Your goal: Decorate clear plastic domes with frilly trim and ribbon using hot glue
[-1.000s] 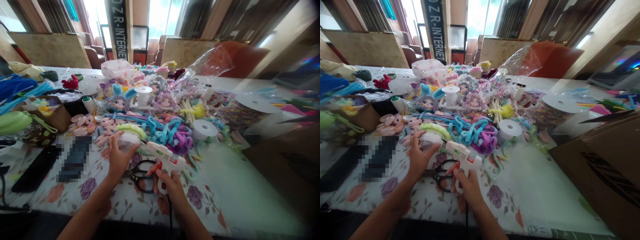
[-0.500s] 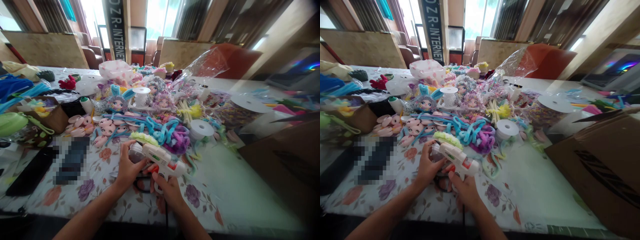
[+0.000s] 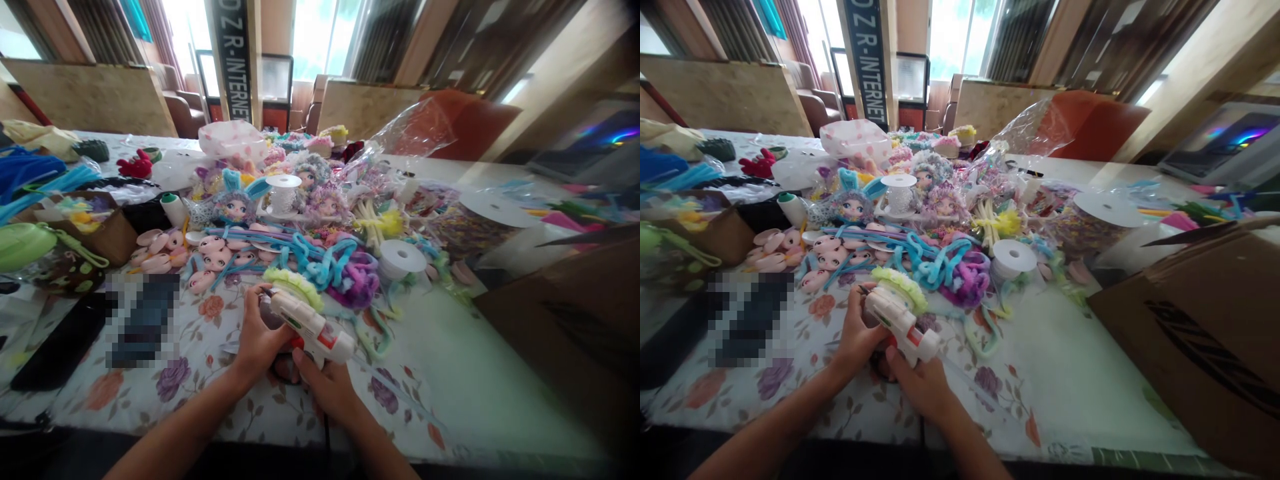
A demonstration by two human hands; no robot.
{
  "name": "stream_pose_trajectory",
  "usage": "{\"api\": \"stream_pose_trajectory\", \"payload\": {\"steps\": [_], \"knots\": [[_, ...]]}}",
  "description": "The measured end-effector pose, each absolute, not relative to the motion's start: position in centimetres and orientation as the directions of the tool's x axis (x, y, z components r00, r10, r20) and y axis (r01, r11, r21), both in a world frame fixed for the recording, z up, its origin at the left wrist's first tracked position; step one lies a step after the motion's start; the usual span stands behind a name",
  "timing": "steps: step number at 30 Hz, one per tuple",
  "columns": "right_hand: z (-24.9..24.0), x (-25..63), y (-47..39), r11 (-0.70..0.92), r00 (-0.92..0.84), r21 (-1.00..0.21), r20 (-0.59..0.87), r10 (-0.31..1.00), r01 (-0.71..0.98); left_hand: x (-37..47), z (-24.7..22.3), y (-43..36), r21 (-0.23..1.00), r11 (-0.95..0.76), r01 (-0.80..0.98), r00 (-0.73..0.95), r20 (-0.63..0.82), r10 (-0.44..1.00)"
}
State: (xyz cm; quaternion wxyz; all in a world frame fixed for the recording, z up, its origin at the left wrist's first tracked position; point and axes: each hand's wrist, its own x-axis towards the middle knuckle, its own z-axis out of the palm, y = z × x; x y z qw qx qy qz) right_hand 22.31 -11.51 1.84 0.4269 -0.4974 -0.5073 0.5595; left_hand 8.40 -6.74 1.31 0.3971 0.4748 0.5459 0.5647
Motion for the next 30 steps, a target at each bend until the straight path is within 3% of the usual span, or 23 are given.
{"api": "stream_pose_trajectory", "payload": {"steps": [6, 12, 15, 21, 30], "knots": [[2.0, 22.3, -11.6, -0.067, -0.069, -0.981, -0.055, 0.996, -0.184, 7.8, 1.6, -6.2, 0.982, -0.097, 0.163, -0.31, 0.144, 0.94], [2.8, 22.7, -11.2, -0.128, -0.097, -0.948, -0.104, 0.99, -0.29, 6.5, 2.6, -5.4, 0.782, -0.228, 0.58, -0.335, 0.484, 0.808], [2.8, 22.8, -11.0, -0.161, -0.122, -0.952, -0.134, 0.984, -0.259, 6.2, 2.8, -5.3, 0.709, -0.268, 0.652, -0.296, 0.564, 0.771], [2.4, 22.9, -10.7, -0.153, -0.076, -0.974, -0.143, 0.987, -0.165, 5.9, 2.3, -5.3, 0.679, -0.308, 0.666, -0.218, 0.572, 0.79], [2.6, 22.8, -10.8, -0.167, -0.024, -0.977, -0.165, 0.986, -0.131, 6.2, 2.1, -5.3, 0.498, -0.392, 0.773, -0.072, 0.684, 0.726]]}}
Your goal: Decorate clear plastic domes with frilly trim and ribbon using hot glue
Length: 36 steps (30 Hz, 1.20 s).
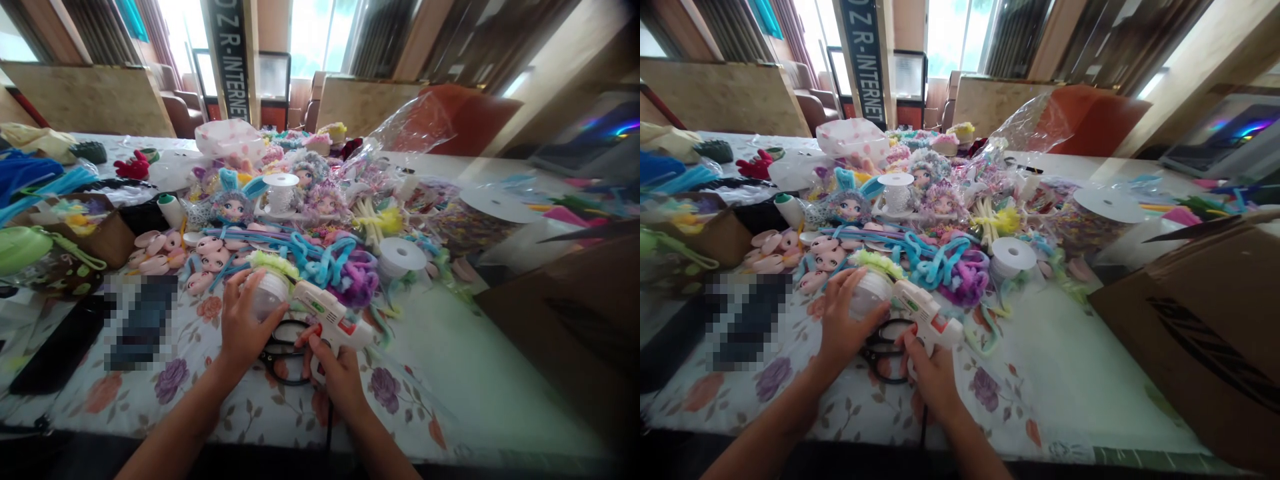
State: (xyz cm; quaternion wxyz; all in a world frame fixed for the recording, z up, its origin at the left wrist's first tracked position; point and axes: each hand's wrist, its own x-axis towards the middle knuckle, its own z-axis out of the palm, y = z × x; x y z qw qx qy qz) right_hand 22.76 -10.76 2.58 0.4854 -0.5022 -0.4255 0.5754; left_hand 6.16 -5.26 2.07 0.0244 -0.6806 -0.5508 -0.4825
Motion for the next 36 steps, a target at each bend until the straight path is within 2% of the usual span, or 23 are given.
{"api": "stream_pose_trajectory", "payload": {"steps": [7, 15, 24, 36], "knots": [[2.2, 22.7, -10.7, -0.187, -0.007, -0.973, -0.188, 0.982, -0.136, 6.2, 1.9, -4.9, 0.43, -0.447, 0.784, -0.038, 0.752, 0.658], [1.6, 22.7, -10.5, -0.163, 0.003, -0.977, -0.165, 0.986, -0.135, 6.0, 2.3, -4.7, 0.319, -0.581, 0.749, 0.135, 0.785, 0.605], [1.1, 22.7, -10.5, -0.151, 0.025, -0.975, -0.157, 0.987, -0.166, 5.9, 2.1, -4.8, 0.318, -0.671, 0.67, 0.247, 0.756, 0.606], [1.3, 22.8, -10.5, -0.158, 0.012, -0.981, -0.16, 0.987, -0.114, 6.0, 2.1, -4.8, 0.341, -0.669, 0.66, 0.226, 0.759, 0.61]]}}
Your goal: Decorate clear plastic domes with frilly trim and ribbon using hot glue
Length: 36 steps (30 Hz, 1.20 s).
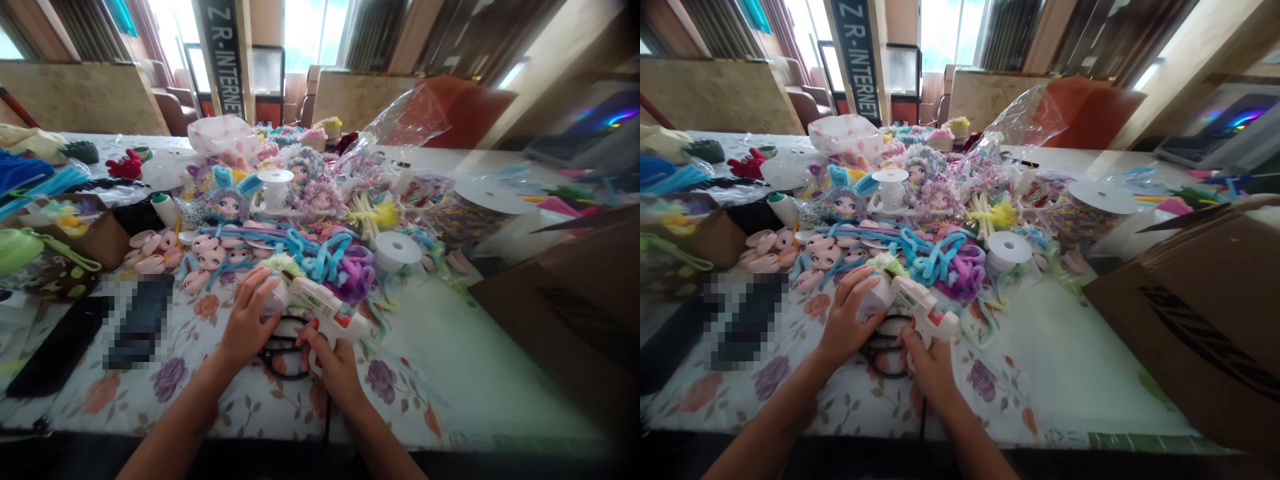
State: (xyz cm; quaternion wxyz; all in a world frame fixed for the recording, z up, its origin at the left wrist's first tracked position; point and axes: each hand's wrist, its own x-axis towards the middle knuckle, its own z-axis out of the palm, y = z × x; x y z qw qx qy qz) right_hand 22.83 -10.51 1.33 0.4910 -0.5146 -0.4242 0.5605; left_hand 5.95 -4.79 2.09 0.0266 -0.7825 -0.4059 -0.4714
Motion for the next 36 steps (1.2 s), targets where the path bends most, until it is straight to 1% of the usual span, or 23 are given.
{"api": "stream_pose_trajectory", "payload": {"steps": [4, 10, 13, 16, 22, 26, 29, 36], "knots": [[1.59, 22.83, -10.61, -0.154, 0.013, -0.982, -0.156, 0.988, -0.107, 5.95, 2.08, -4.77, 0.342, -0.676, 0.652, 0.237, 0.755, 0.611], [1.74, 22.88, -10.56, -0.149, 0.009, -0.986, -0.151, 0.989, -0.079, 5.89, 2.12, -4.83, 0.313, -0.683, 0.66, 0.264, 0.754, 0.601], [1.67, 22.88, -10.63, -0.153, 0.009, -0.985, -0.154, 0.988, -0.078, 5.9, 2.17, -4.85, 0.321, -0.677, 0.663, 0.254, 0.754, 0.606], [1.62, 22.9, -10.69, -0.154, 0.004, -0.985, -0.155, 0.988, -0.072, 5.89, 2.18, -4.86, 0.363, -0.654, 0.664, 0.214, 0.746, 0.631], [1.56, 23.0, -10.54, -0.176, -0.014, -0.981, -0.175, 0.984, -0.078, 5.76, 2.19, -4.96, 0.489, -0.594, 0.639, 0.131, 0.691, 0.711], [1.65, 22.94, -10.47, -0.171, -0.021, -0.978, -0.17, 0.985, -0.116, 5.7, 2.26, -4.99, 0.532, -0.563, 0.633, 0.105, 0.661, 0.743], [1.7, 22.85, -10.46, -0.153, -0.013, -0.979, -0.153, 0.988, -0.136, 5.7, 2.22, -4.92, 0.514, -0.574, 0.638, 0.124, 0.667, 0.734], [1.43, 22.81, -10.38, -0.172, 0.016, -0.98, -0.174, 0.985, -0.101, 5.74, 2.06, -4.79, 0.385, -0.654, 0.651, 0.232, 0.719, 0.655]]}}
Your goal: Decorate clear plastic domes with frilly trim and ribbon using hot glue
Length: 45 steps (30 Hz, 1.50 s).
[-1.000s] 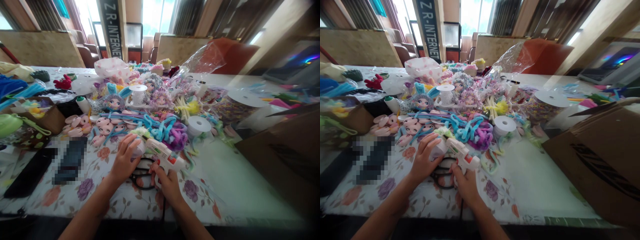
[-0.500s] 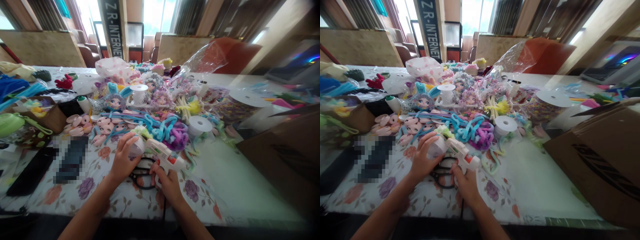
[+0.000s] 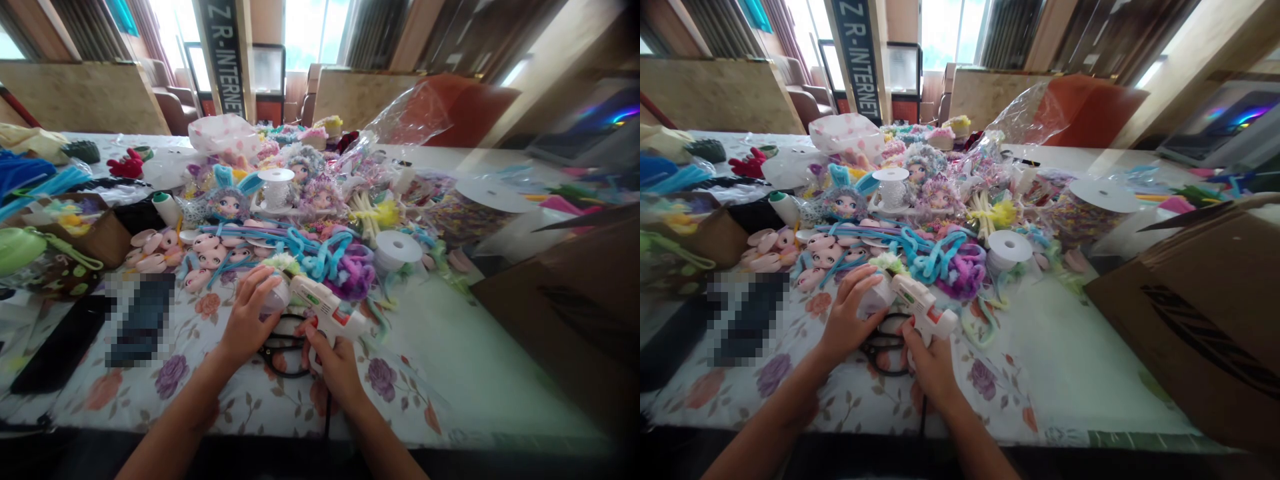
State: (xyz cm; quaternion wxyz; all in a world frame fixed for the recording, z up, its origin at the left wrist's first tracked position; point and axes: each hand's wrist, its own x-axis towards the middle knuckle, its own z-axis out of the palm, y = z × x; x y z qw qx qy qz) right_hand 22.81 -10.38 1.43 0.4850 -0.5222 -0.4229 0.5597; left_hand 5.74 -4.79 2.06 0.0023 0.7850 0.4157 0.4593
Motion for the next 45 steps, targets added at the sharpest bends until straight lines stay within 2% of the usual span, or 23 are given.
{"api": "stream_pose_trajectory", "payload": {"steps": [9, 24, 30, 35, 41, 45], "knots": [[1.41, 22.8, -10.46, -0.156, 0.008, -0.983, -0.157, 0.988, -0.1, 5.69, 1.96, -4.78, 0.334, -0.678, 0.655, 0.285, 0.721, 0.631], [1.48, 23.0, -10.65, -0.174, 0.006, -0.982, -0.175, 0.985, -0.068, 5.65, 2.21, -4.92, 0.511, -0.566, 0.648, 0.105, 0.675, 0.73], [1.45, 22.94, -10.69, -0.185, -0.005, -0.98, -0.185, 0.983, -0.076, 5.63, 2.34, -4.93, 0.526, -0.556, 0.643, 0.076, 0.679, 0.73], [1.7, 22.91, -10.66, -0.16, -0.009, -0.981, -0.16, 0.987, -0.107, 5.63, 2.33, -4.75, 0.459, -0.587, 0.667, 0.09, 0.732, 0.675], [1.86, 22.93, -10.65, -0.153, -0.014, -0.979, -0.153, 0.988, -0.132, 5.68, 2.07, -4.51, 0.278, -0.687, 0.671, 0.234, 0.8, 0.552], [1.55, 22.9, -10.65, -0.158, -0.031, -0.978, -0.155, 0.987, -0.138, 5.73, 1.93, -4.48, 0.239, -0.711, 0.661, 0.279, 0.802, 0.529]]}}
